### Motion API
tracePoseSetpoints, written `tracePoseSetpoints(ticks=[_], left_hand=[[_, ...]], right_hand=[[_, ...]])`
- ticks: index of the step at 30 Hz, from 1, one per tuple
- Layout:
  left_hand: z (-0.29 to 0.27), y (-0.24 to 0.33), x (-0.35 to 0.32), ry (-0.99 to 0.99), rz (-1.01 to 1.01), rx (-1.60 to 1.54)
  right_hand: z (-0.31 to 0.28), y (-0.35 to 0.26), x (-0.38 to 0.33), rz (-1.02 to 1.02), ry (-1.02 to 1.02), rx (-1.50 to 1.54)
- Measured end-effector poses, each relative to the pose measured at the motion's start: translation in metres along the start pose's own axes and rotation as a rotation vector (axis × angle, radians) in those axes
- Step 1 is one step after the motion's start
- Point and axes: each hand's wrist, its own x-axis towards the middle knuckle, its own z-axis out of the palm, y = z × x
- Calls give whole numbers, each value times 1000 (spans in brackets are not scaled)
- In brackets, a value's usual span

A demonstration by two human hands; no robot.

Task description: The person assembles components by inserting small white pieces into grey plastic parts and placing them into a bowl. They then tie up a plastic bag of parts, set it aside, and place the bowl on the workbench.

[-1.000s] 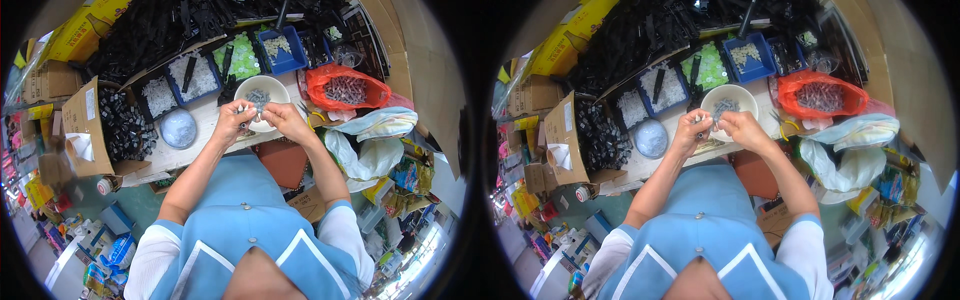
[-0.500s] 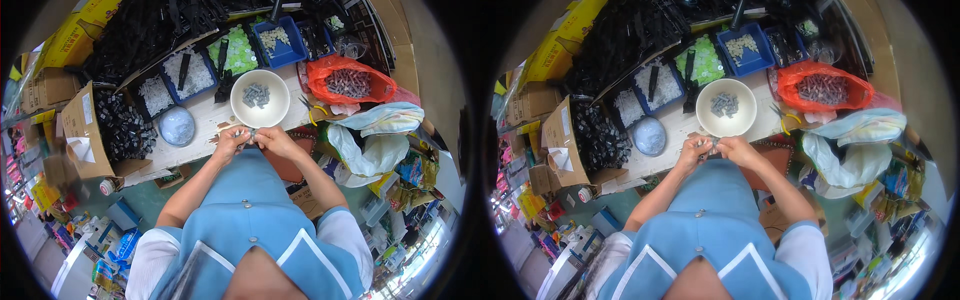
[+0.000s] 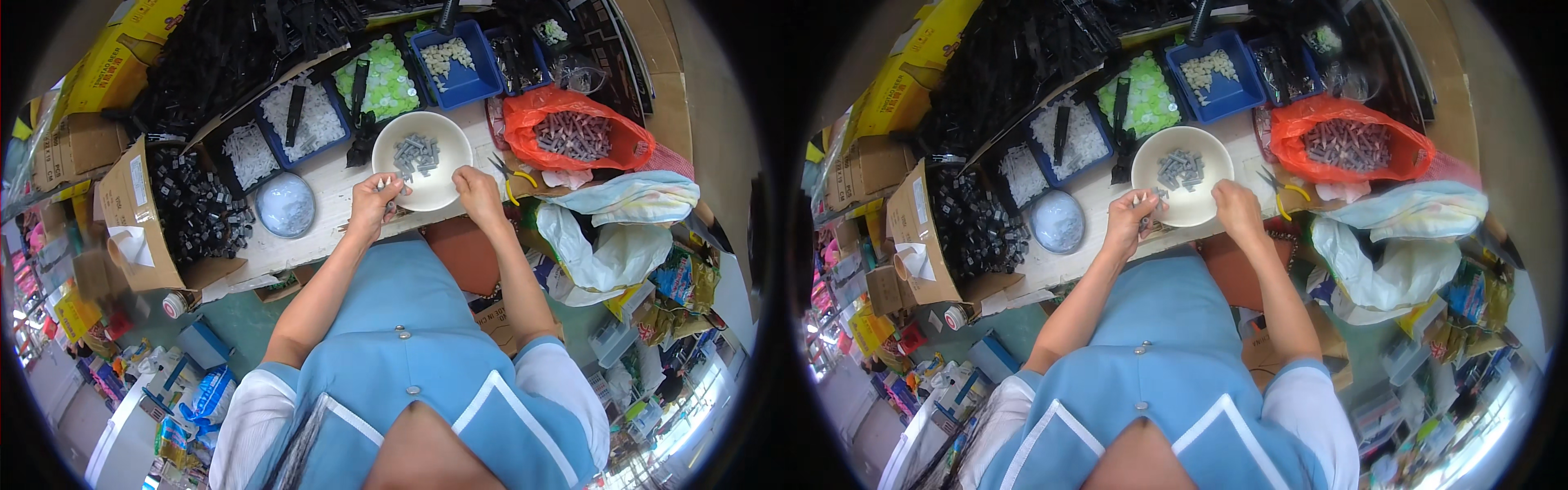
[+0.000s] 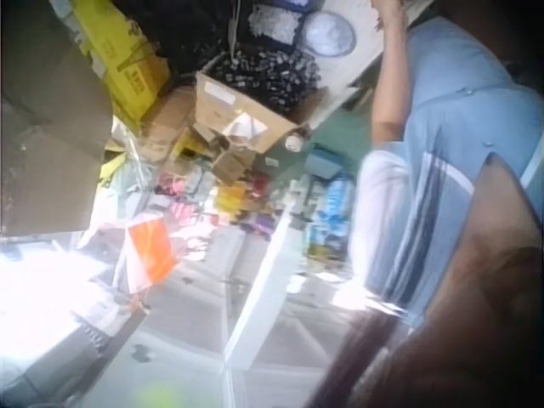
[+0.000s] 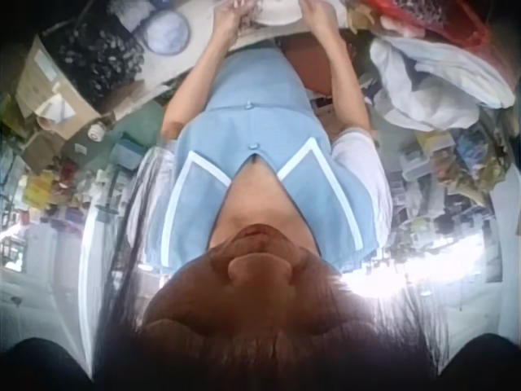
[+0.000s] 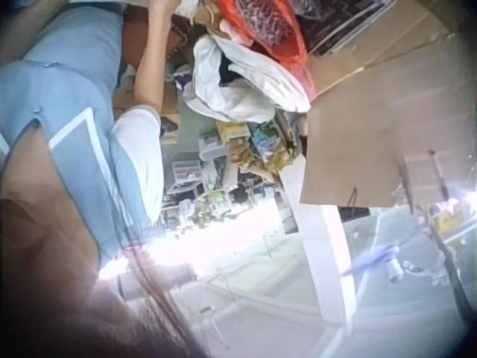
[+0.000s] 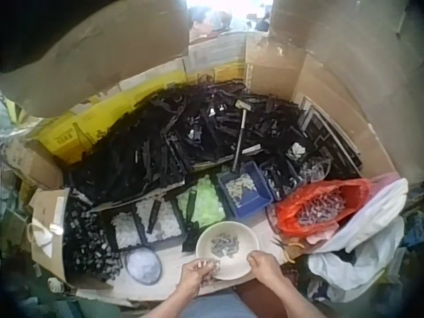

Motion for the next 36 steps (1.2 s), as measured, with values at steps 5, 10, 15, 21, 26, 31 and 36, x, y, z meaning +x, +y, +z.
tracePoseSetpoints(ticks=[5,10,15,21,26,31,36], left_hand=[[7,-5,15,77,76,215],[0,-18,26,166,223,421],[-5,1,5,104,45,155],[-28,-10,-21,54,27,113],[-69,-27,-52,126,-9,106],[-107,-40,-79,110,-87,2],[-112,-35,-87,-9,-121,-141]], right_hand=[[-4,2,12,-36,99,-44],[-4,-4,17,-104,137,-103],[20,-8,41,-230,225,-176],[54,-10,50,-275,99,-463],[44,-5,32,-184,114,-406],[21,-19,26,151,-20,338],[21,-13,21,122,-19,824]])
